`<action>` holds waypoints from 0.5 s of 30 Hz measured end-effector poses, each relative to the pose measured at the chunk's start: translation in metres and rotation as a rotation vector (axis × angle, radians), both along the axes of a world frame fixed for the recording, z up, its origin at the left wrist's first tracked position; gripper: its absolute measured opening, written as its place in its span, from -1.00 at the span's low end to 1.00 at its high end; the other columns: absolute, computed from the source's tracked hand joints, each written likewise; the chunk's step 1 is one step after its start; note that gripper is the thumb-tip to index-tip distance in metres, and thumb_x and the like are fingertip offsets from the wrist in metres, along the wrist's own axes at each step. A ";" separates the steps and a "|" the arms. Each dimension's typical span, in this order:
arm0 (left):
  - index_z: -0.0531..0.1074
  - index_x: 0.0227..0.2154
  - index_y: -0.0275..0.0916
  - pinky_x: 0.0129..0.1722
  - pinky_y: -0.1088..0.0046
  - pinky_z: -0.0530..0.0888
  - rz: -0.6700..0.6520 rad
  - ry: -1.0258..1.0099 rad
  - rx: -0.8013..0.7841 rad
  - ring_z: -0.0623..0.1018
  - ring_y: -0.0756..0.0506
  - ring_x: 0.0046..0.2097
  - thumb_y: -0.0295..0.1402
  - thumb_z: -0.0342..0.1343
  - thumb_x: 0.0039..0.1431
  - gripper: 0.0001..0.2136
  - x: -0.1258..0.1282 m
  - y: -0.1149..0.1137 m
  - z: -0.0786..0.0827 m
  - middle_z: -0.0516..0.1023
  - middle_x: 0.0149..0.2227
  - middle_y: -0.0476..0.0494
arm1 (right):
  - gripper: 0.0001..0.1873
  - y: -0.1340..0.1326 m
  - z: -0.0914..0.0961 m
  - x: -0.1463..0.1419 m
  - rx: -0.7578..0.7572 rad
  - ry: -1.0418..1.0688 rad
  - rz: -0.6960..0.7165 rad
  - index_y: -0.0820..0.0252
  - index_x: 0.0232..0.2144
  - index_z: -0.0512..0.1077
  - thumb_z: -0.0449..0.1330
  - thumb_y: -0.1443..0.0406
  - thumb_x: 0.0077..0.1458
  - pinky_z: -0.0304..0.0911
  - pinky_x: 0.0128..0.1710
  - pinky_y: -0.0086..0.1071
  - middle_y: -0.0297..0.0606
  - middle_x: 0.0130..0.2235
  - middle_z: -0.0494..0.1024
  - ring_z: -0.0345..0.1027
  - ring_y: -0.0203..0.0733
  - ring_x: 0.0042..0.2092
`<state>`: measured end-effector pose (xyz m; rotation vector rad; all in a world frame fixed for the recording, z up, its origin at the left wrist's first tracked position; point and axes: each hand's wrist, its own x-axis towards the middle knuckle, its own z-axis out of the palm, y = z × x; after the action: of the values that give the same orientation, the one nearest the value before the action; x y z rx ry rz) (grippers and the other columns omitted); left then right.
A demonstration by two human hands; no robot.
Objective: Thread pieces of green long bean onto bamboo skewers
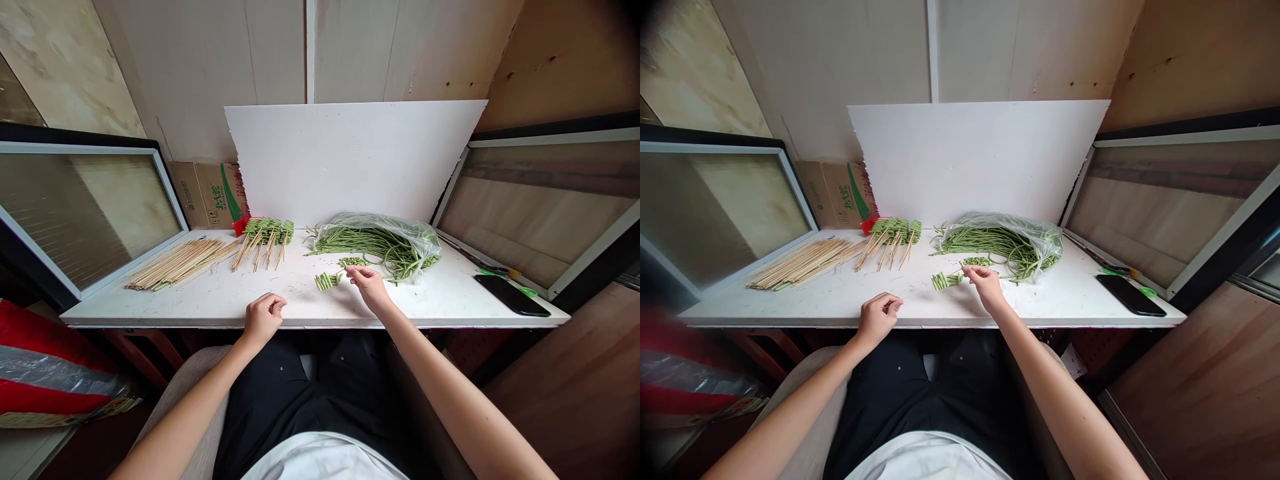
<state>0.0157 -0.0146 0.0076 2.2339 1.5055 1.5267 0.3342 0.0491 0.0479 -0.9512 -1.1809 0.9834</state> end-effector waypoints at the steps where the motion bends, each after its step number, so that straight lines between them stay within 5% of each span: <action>1: 0.60 -0.40 -0.19 -0.33 0.45 0.48 0.000 0.001 0.002 0.59 -0.06 -0.38 -0.48 0.11 0.27 -0.81 0.000 0.000 0.000 0.66 -0.39 -0.07 | -0.60 0.001 -0.002 -0.001 0.002 0.009 0.002 0.11 -0.36 0.71 0.53 -0.05 -0.10 0.29 -0.26 -0.27 -0.16 -0.27 0.66 0.44 -0.08 -0.21; 15: 0.59 -0.40 -0.18 -0.35 0.45 0.46 0.001 0.004 0.007 0.57 -0.06 -0.40 -0.48 0.12 0.27 -0.81 0.000 0.000 0.000 0.65 -0.40 -0.07 | -0.59 0.002 -0.003 -0.002 0.001 0.020 0.020 0.09 -0.33 0.71 0.52 -0.07 -0.09 0.27 -0.26 -0.28 -0.17 -0.29 0.65 0.44 -0.08 -0.19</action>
<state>0.0153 -0.0144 0.0077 2.2414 1.5057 1.5309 0.3321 0.0508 0.0444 -0.9281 -1.1760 1.0060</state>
